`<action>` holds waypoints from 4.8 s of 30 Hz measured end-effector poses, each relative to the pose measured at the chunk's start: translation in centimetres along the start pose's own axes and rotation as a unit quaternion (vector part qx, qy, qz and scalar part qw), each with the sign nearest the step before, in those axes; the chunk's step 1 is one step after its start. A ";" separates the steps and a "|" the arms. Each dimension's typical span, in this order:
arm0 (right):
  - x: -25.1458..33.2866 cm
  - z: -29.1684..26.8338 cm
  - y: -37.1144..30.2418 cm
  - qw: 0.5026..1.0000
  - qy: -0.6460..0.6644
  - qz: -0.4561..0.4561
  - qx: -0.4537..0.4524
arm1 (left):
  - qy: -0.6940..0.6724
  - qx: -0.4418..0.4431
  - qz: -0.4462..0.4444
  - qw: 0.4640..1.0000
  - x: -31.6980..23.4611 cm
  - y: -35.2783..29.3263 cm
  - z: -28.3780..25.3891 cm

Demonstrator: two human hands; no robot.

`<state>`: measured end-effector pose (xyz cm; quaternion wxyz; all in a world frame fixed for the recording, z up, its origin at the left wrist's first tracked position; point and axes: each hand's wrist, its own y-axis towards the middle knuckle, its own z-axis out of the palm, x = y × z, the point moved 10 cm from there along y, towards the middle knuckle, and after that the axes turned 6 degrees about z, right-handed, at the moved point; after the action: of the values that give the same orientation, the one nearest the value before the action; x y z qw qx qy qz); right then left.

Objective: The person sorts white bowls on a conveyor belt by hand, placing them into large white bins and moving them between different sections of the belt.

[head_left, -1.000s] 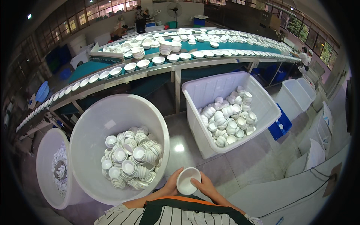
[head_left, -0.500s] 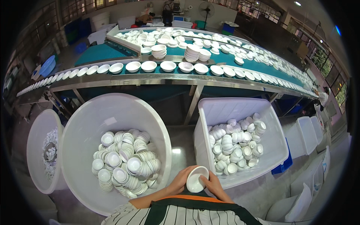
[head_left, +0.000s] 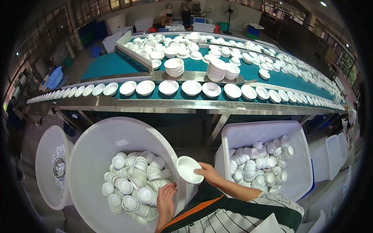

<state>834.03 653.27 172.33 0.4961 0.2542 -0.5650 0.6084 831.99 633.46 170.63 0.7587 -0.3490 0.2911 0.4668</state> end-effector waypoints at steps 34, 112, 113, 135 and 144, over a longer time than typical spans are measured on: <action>25.4 -26.4 11.6 0.979 -0.083 -0.165 -0.084 | 0.144 0.122 0.038 0.981 1.8 22.7 22.1; 21.5 -51.8 -12.7 0.615 -0.429 -0.194 -0.632 | 0.670 0.412 0.347 0.511 21.8 24.5 55.5; 21.5 -53.0 -13.4 0.595 -0.443 -0.183 -0.645 | 0.655 0.404 0.365 0.524 21.5 24.0 56.2; 21.4 -63.6 -17.1 0.607 -0.566 -0.129 -0.543 | 0.582 0.374 0.451 0.565 24.2 16.8 65.2; 20.8 -64.1 -18.6 0.684 -0.541 -0.196 -0.448 | 0.516 0.425 0.453 0.590 27.0 13.3 69.3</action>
<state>858.84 717.64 183.59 0.2673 0.3915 -0.8776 -0.0719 838.50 706.89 187.18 0.2342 0.0080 0.9196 0.3152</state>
